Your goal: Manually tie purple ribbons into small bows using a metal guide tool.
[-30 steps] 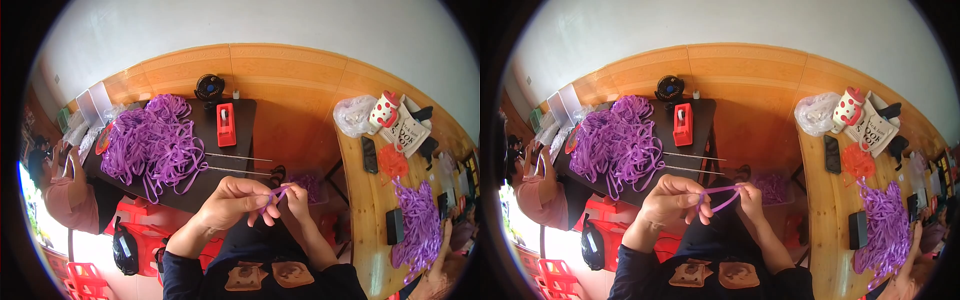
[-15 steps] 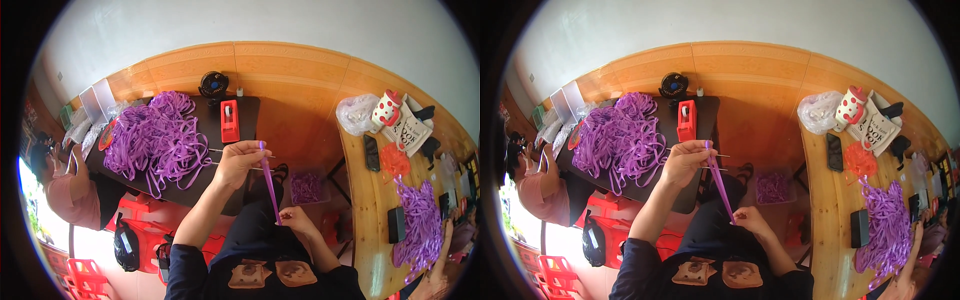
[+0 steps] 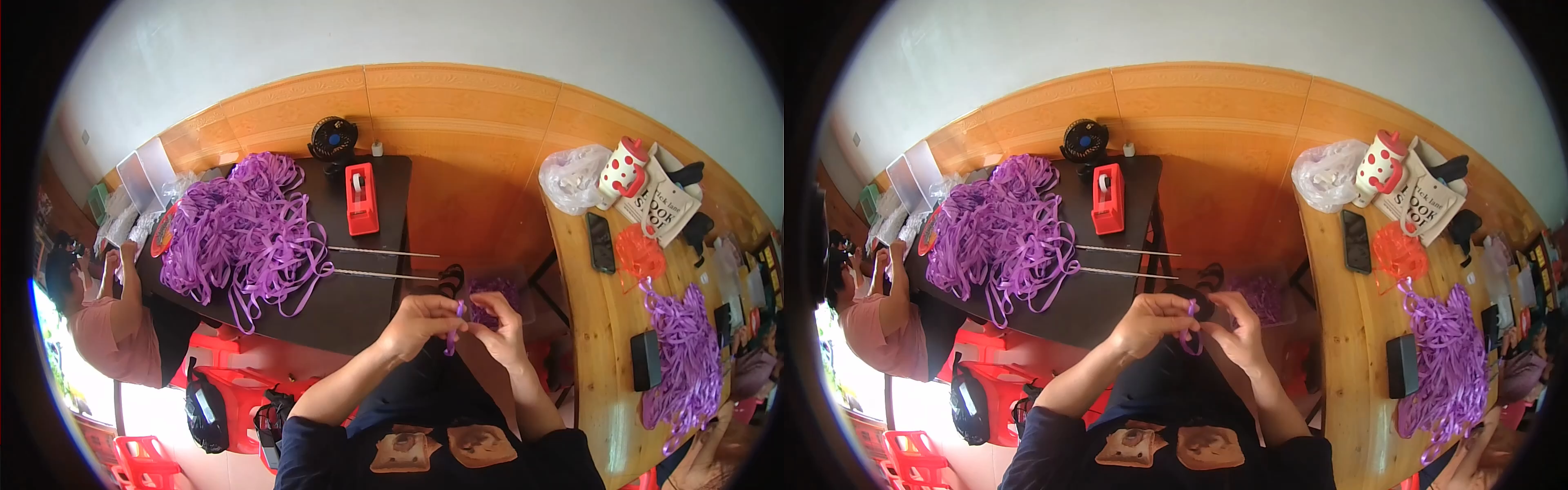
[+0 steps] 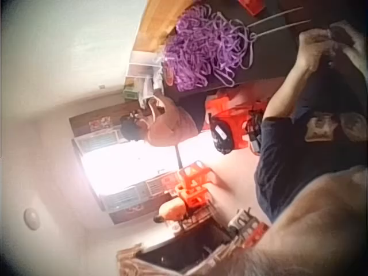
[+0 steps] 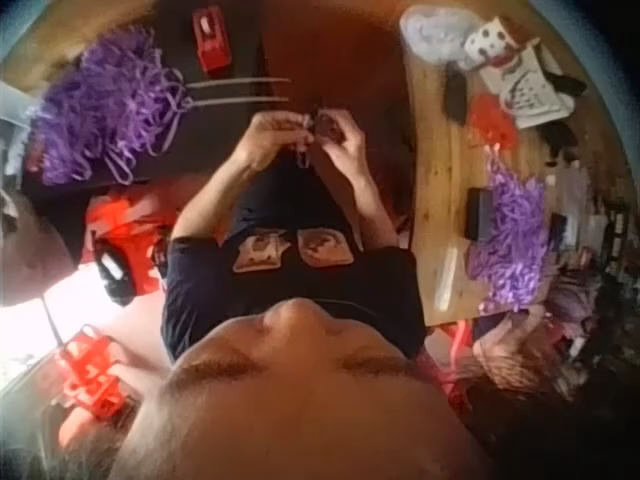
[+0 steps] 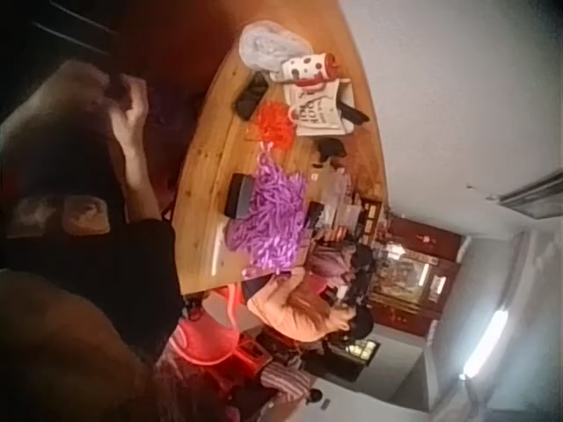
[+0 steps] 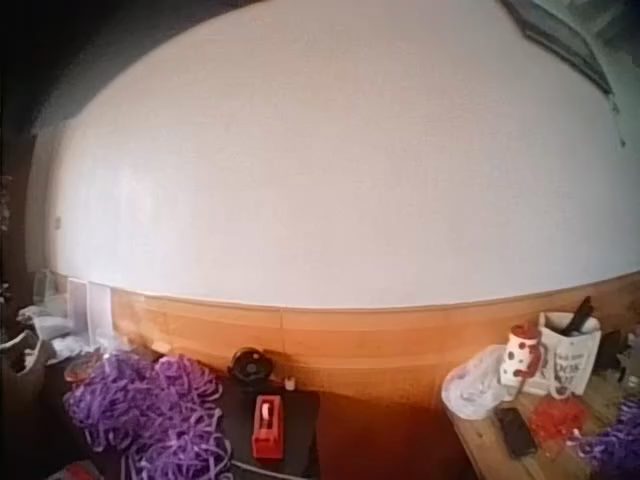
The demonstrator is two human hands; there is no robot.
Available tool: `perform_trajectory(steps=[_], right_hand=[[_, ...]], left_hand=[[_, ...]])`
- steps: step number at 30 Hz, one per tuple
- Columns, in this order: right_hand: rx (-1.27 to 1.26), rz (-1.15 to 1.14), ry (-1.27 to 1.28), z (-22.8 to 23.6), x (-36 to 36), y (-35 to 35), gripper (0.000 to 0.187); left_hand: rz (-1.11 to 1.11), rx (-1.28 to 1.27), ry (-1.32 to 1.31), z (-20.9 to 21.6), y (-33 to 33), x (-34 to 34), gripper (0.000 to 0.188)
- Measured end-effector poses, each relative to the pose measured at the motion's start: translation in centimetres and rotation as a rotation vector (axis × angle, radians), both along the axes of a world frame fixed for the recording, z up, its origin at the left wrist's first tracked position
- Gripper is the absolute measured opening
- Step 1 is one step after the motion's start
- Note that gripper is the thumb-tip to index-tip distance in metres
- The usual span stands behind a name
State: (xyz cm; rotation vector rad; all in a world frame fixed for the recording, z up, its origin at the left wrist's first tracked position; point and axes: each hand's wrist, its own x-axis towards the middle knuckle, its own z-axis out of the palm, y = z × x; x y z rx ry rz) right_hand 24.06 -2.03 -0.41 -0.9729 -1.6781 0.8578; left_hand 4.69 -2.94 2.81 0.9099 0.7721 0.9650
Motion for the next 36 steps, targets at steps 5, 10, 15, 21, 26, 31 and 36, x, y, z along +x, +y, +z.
perform_trajectory(steps=[5, 10, 15, 21, 26, 31, 36], right_hand=[[0.165, 0.171, 0.055, -0.1, -1.5, 2.4, 0.03], [0.241, 0.06, -0.024, -2.0, -1.8, 3.3, 0.019], [0.494, -0.071, -0.216, -2.5, -1.8, 6.3, 0.018], [0.62, -0.068, -0.321, -2.1, -2.5, 10.0, 0.021], [0.619, -0.006, -0.264, -1.8, -4.2, 13.9, 0.024], [0.534, 0.086, -0.201, -3.0, -6.6, 16.4, 0.025], [0.44, 0.128, -0.122, -4.7, -8.3, 17.1, 0.024]], left_hand=[[-0.024, -0.037, -0.053, -0.8, -0.9, 0.5, 0.017], [0.023, -0.059, -0.057, -2.6, -0.7, 0.5, 0.023], [0.112, -0.189, -0.032, -8.4, 0.1, 2.1, 0.021], [0.215, -0.122, -0.151, -11.6, 2.4, 2.7, 0.012], [0.387, 0.03, -0.224, -11.3, 4.4, 2.4, 0.011], [0.549, 0.089, -0.261, -12.5, 5.5, 2.0, 0.014], [0.656, 0.076, -0.37, -12.7, 5.8, 1.6, 0.018]])
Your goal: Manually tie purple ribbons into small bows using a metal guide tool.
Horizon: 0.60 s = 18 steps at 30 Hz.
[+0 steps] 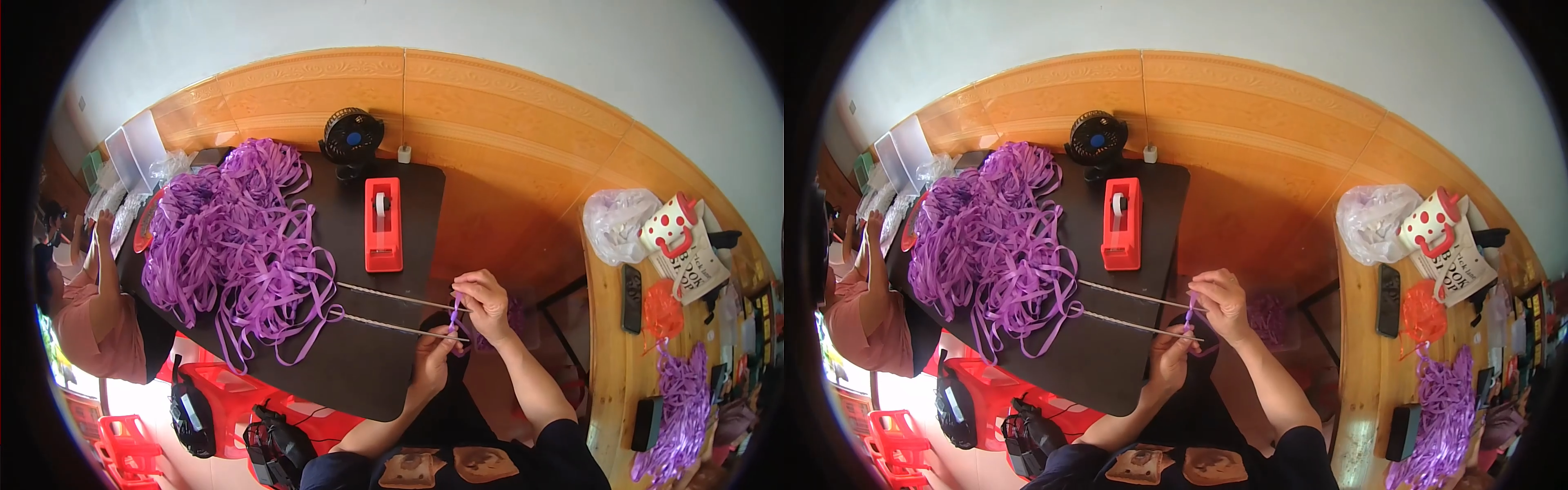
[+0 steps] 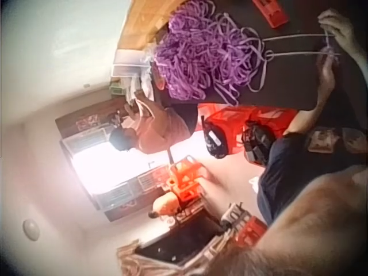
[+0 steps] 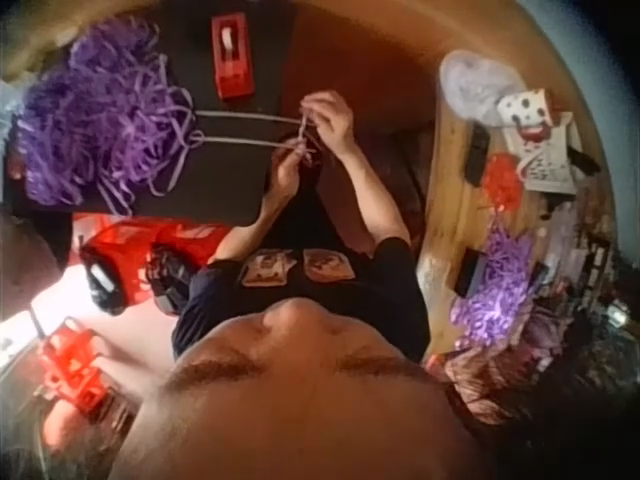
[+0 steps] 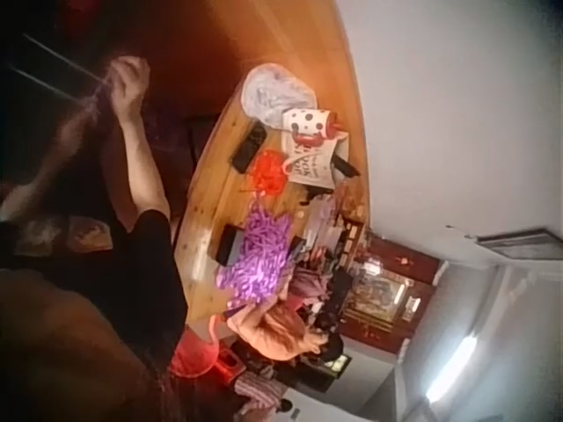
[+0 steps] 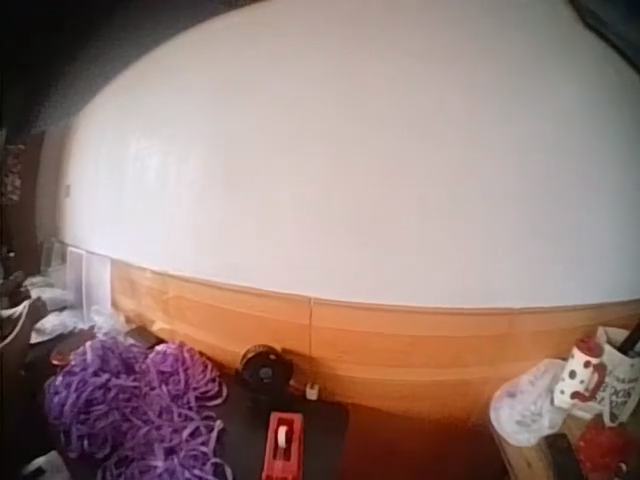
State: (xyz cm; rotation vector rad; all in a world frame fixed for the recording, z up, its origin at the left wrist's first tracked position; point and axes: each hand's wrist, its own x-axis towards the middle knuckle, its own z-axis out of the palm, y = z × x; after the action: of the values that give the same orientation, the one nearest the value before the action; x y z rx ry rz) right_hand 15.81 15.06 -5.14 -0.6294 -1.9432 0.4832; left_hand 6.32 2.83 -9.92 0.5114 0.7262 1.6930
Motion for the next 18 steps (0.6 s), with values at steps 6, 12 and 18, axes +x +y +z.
perform_trajectory(steps=[6, 12, 18], right_hand=[[-0.124, 0.071, 0.053, -1.5, -1.2, -0.1, 0.018], [-0.379, 0.135, 0.137, -4.7, -1.0, -2.3, 0.016], [-0.778, -0.019, 0.116, -5.2, -0.8, -7.0, 0.007]], left_hand=[[0.043, 0.07, -0.039, -0.1, 0.3, -0.2, 0.018], [-0.024, -0.033, 0.031, -0.6, -0.9, -0.5, 0.014], [-0.101, -0.233, 0.079, 0.7, -5.5, -0.1, 0.012]])
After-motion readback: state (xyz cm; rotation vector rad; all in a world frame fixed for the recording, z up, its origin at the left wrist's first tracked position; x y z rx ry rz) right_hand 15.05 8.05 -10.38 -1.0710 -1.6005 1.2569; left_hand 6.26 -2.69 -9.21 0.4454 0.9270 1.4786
